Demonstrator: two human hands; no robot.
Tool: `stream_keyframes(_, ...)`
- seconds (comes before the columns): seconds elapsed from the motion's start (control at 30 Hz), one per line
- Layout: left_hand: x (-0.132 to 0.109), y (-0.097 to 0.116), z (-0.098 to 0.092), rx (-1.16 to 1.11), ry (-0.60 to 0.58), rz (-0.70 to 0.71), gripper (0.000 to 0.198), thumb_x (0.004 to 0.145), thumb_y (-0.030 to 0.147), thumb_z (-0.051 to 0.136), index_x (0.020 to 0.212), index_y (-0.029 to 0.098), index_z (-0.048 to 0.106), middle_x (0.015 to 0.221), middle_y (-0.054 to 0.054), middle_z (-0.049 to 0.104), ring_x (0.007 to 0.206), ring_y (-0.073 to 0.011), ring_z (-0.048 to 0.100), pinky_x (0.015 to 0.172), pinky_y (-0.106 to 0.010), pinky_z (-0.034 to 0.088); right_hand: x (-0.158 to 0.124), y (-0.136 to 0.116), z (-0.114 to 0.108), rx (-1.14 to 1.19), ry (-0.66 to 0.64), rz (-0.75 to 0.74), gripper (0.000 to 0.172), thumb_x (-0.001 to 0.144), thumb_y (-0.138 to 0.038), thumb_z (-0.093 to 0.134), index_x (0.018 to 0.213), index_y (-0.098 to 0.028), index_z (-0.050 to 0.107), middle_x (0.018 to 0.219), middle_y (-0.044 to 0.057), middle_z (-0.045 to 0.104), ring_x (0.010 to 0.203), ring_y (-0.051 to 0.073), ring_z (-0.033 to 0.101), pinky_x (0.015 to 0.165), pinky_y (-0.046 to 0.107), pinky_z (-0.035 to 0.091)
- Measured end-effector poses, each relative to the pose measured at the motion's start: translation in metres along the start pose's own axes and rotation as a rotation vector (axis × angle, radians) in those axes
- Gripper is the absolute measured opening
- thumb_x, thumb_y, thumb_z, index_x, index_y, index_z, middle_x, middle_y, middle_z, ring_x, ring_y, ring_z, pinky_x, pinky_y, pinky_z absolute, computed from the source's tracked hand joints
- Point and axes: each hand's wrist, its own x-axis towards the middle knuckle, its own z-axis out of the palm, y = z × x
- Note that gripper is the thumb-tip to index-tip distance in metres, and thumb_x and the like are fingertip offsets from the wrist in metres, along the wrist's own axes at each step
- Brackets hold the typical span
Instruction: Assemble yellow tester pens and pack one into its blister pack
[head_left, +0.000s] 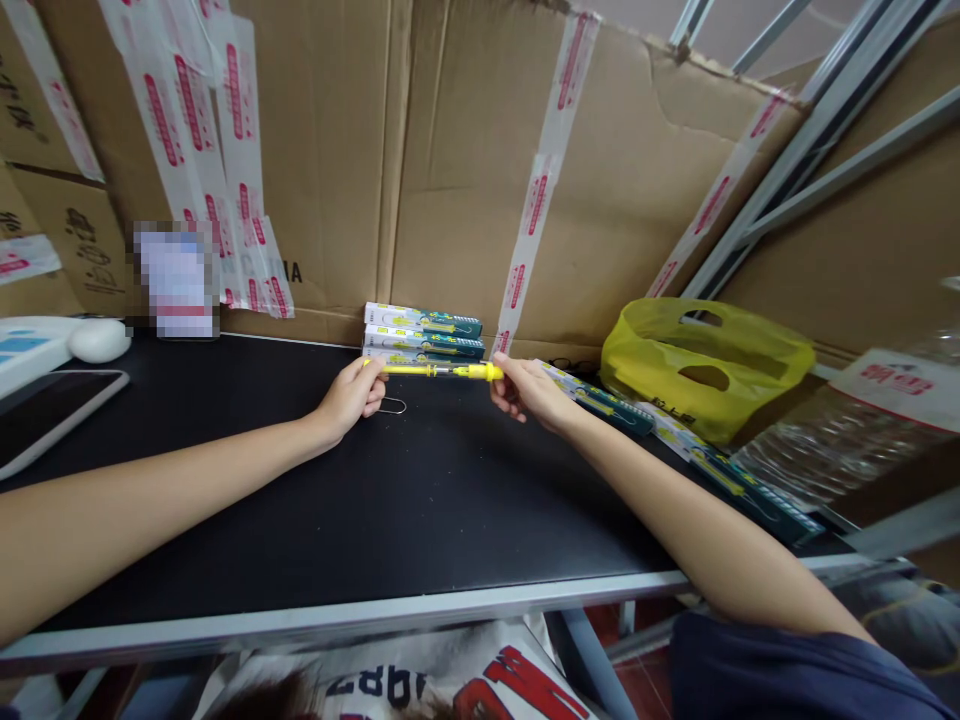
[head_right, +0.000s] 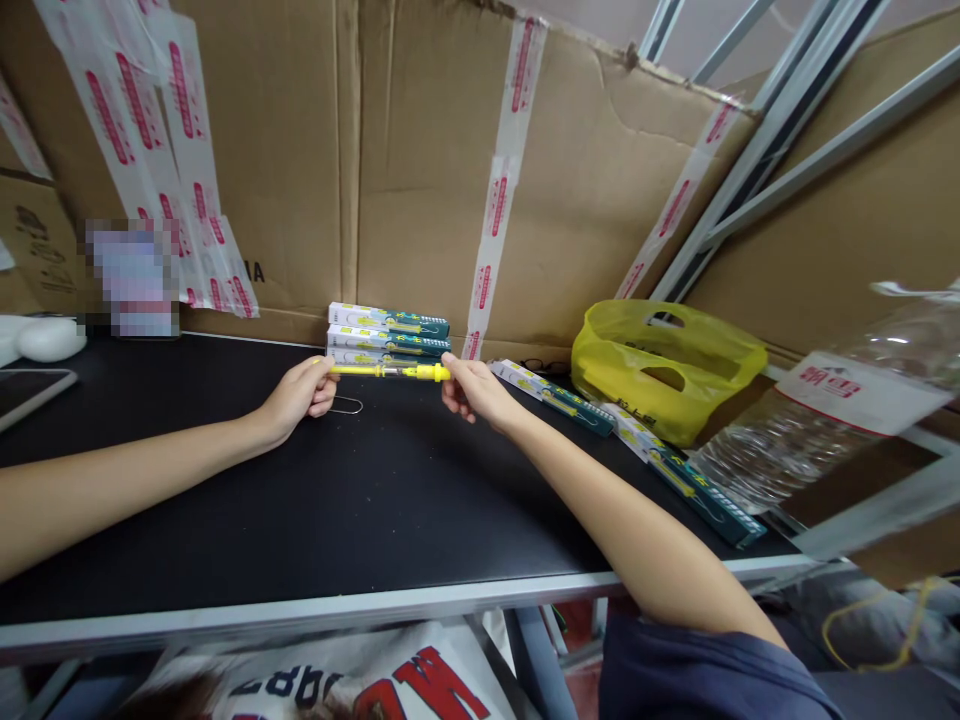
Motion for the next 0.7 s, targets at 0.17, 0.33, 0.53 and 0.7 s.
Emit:
stream_keyframes(0.17, -0.0003, 0.0005, 0.0005, -0.007, 0.014, -0.005, 0.024, 0.092, 0.029, 0.039, 0.071, 0.017, 0.042, 0.043, 0.010, 0.032, 0.031, -0.0023, 0.029, 0.035, -0.015, 0.022, 0.0001, -0.0003, 0.0012, 0.083, -0.024, -0.001, 0.037, 0.087, -0.057, 0.039, 0.079, -0.021, 0.042, 0.052, -0.003, 0.055, 0.035, 0.008, 0.041, 0.027, 0.015, 0.029)
stream_keyframes(0.33, 0.0001, 0.0005, -0.0001, -0.010, 0.014, -0.001, 0.024, 0.091, 0.031, 0.042, 0.071, 0.017, 0.042, 0.043, 0.010, 0.032, 0.032, -0.0025, 0.029, 0.035, -0.015, 0.022, -0.0019, -0.0018, 0.0034, 0.018, -0.032, -0.024, 0.038, 0.090, -0.054, 0.037, 0.072, -0.020, 0.040, 0.047, -0.004, 0.049, 0.033, 0.006, 0.037, 0.026, 0.015, 0.028)
stream_keyframes(0.53, 0.0006, -0.0009, -0.0009, 0.005, 0.011, 0.005, 0.024, 0.091, 0.032, 0.041, 0.072, 0.017, 0.042, 0.044, 0.010, 0.032, 0.032, -0.0022, 0.029, 0.036, -0.015, 0.022, -0.0003, 0.0007, 0.0013, 0.088, -0.063, -0.225, 0.034, 0.080, -0.046, 0.061, 0.098, -0.022, 0.044, 0.075, -0.003, 0.060, 0.048, 0.007, 0.052, 0.035, 0.017, 0.044)
stream_keyframes(0.7, -0.0001, -0.0016, -0.0027, 0.029, -0.008, 0.036, 0.026, 0.089, 0.036, 0.046, 0.072, 0.016, 0.045, 0.046, 0.010, 0.032, 0.034, -0.0017, 0.029, 0.037, -0.015, 0.022, 0.0014, 0.0021, 0.0012, 0.111, -0.060, -0.300, 0.035, 0.074, -0.038, 0.070, 0.093, -0.019, 0.047, 0.073, -0.001, 0.062, 0.050, 0.008, 0.055, 0.040, 0.020, 0.049)
